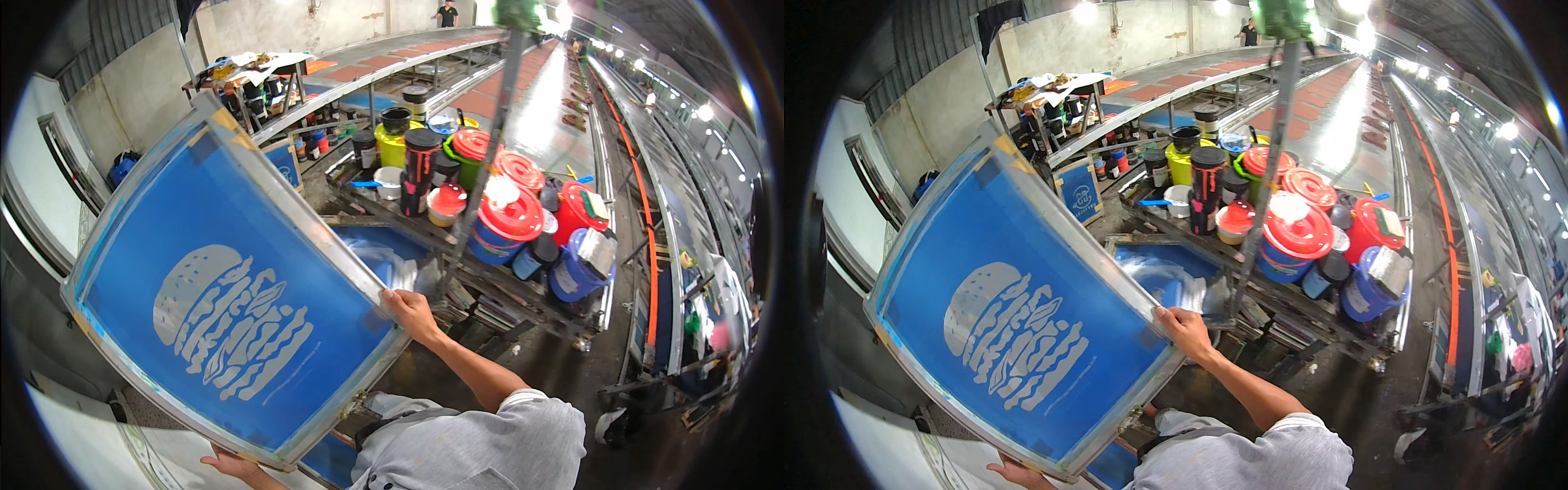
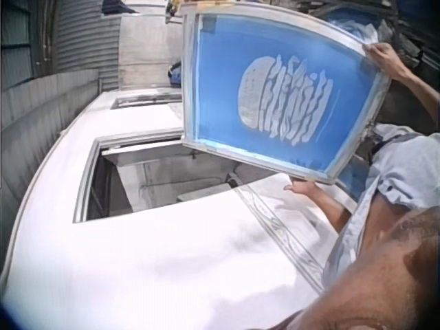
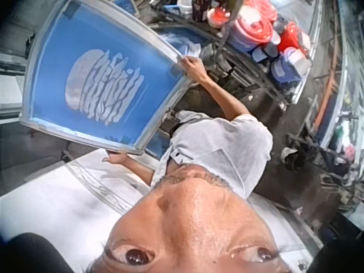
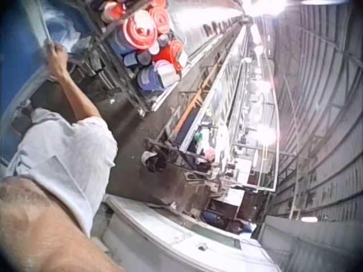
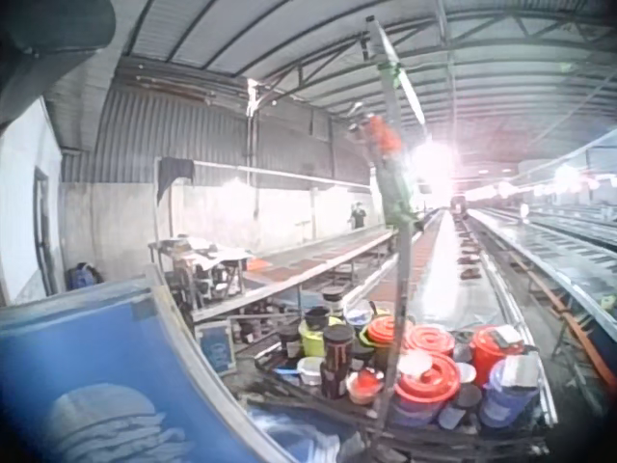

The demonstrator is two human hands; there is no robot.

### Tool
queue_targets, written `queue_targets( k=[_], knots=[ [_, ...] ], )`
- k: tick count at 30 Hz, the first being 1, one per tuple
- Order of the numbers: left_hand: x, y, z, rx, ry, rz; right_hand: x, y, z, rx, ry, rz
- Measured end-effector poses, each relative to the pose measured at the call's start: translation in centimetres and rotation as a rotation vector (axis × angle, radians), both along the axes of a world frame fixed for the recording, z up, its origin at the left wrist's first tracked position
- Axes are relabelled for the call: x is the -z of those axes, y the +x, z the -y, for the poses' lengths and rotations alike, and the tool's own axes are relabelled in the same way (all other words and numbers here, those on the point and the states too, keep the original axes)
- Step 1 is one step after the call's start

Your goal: The person secures a blue screen printing frame with a burger design onto a metal table using masking tape. They then use a yellow-handled tool to adjust the frame's locking mechanism and inspect the screen by holding it up to the light before placing it back on the table.

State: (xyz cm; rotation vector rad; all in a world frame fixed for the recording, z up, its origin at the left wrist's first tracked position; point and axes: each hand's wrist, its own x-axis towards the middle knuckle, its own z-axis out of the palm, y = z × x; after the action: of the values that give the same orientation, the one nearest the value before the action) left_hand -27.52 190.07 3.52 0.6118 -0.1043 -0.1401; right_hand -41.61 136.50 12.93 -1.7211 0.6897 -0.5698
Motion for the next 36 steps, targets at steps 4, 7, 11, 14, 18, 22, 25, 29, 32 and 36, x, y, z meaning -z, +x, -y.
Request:
queue_targets(
  k=[4,7,11,14,18,22,25,29,32,36],
  knots=[
    [1.0,10.2,-1.6,0.066,0.052,0.063,2.5,8.8,0.8,0.045,0.110,0.037],
    [-2.0,17.2,-1.3,0.224,0.086,0.234,5.0,15.8,0.1,0.077,0.135,0.052],
    [-6.7,25.6,0.7,0.268,0.101,0.284,7.2,24.6,-0.4,0.121,0.151,0.028],
    [-9.5,30.6,1.6,0.330,0.121,0.321,6.5,29.2,-1.4,0.155,0.188,0.014],
    [-13.3,37.8,3.5,0.475,0.156,0.397,7.1,35.2,-1.7,0.160,0.410,0.000],
    [-15.6,49.5,8.3,0.753,0.108,0.472,10.4,41.8,-0.3,0.239,0.442,0.077],
    [-15.3,58.3,10.2,0.855,-0.011,0.568,10.7,47.4,-1.1,0.336,0.535,0.095],
    [-16.2,68.4,14.7,1.018,-0.424,0.325,10.6,54.8,-3.5,0.423,0.684,0.131],
    [-18.3,72.0,22.0,1.577,-0.816,0.010,13.0,59.4,-5.5,0.505,0.692,0.104],
    [-22.0,71.2,33.4,1.493,-1.016,-0.299,15.8,63.0,-8.4,0.490,0.877,0.017]
  ],
)
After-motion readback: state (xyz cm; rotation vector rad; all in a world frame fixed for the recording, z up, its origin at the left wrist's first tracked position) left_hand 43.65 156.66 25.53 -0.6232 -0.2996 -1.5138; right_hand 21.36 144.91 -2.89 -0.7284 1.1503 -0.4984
